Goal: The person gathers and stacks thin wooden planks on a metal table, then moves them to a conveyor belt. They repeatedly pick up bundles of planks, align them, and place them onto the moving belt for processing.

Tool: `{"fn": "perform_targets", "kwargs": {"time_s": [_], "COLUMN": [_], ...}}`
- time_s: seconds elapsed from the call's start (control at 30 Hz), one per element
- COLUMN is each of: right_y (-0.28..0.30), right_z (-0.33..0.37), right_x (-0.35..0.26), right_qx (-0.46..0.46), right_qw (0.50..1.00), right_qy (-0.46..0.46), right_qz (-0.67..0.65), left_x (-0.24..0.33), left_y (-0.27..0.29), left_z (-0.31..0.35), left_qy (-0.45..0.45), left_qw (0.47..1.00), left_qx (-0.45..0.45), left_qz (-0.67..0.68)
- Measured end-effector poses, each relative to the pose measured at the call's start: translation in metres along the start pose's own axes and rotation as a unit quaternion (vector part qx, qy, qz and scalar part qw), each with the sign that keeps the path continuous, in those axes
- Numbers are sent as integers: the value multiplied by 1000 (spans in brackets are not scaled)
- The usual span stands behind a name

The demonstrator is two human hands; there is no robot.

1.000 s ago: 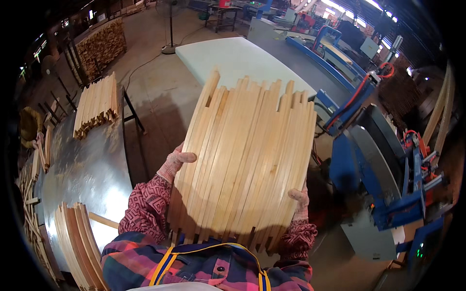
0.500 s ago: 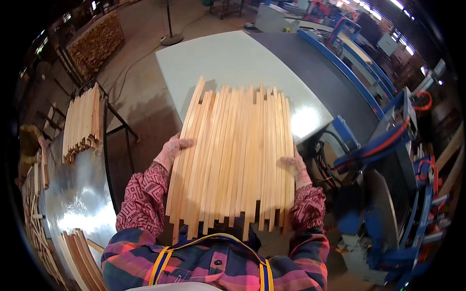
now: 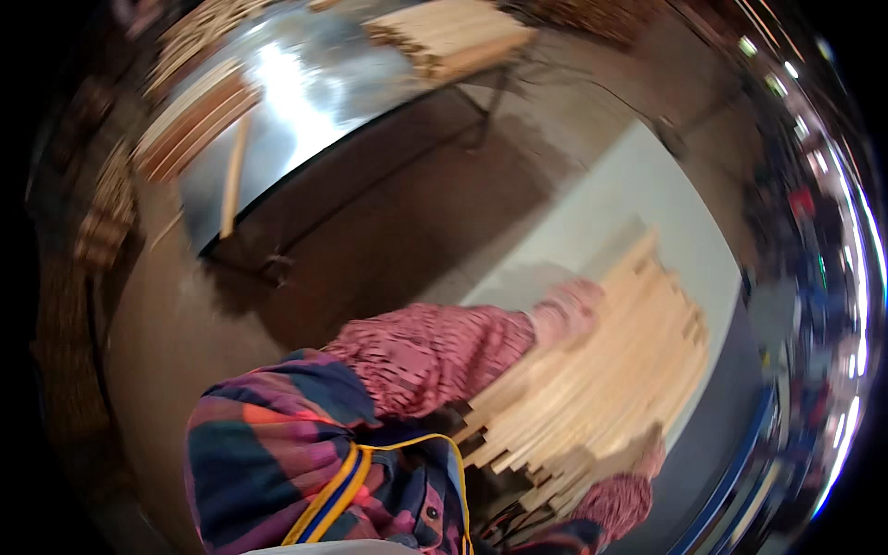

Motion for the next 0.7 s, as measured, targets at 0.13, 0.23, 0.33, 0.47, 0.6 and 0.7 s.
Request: {"fn": "perform_targets", "kwargs": {"time_s": [0.13, 0.23, 0.33, 0.47, 0.6, 0.7], "right_y": [19, 19, -44, -204, -372, -465], "right_z": [66, 127, 131, 231, 414, 481], "right_x": [-75, -197, -312, -470, -609, -647], "right_qx": [104, 273, 238, 187, 102, 131], "right_qw": [892, 939, 924, 898, 827, 747], "right_qy": [42, 177, 298, 342, 451, 541], "right_qz": [437, 113, -1, 205, 320, 364], "left_x": [7, 51, 112, 94, -16, -66], "left_y": [37, 106, 211, 286, 392, 442], "left_z": [6, 44, 123, 209, 254, 278], "left_qy": [-31, -168, -373, -413, -296, -199], "left_qw": [993, 980, 918, 910, 935, 948], "left_qx": [-107, -79, -41, -26, 153, 218], "left_qz": [27, 66, 125, 10, -120, -116]}}
Point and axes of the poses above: each hand's wrist, its own z-axis away from the middle knuckle, its own y-axis out of the back of the hand, x = y × z, the point moved 5 cm from there along -z, towards the middle knuckle, and after that the axes turned 2 degrees about -x, right-handed, at the moved point
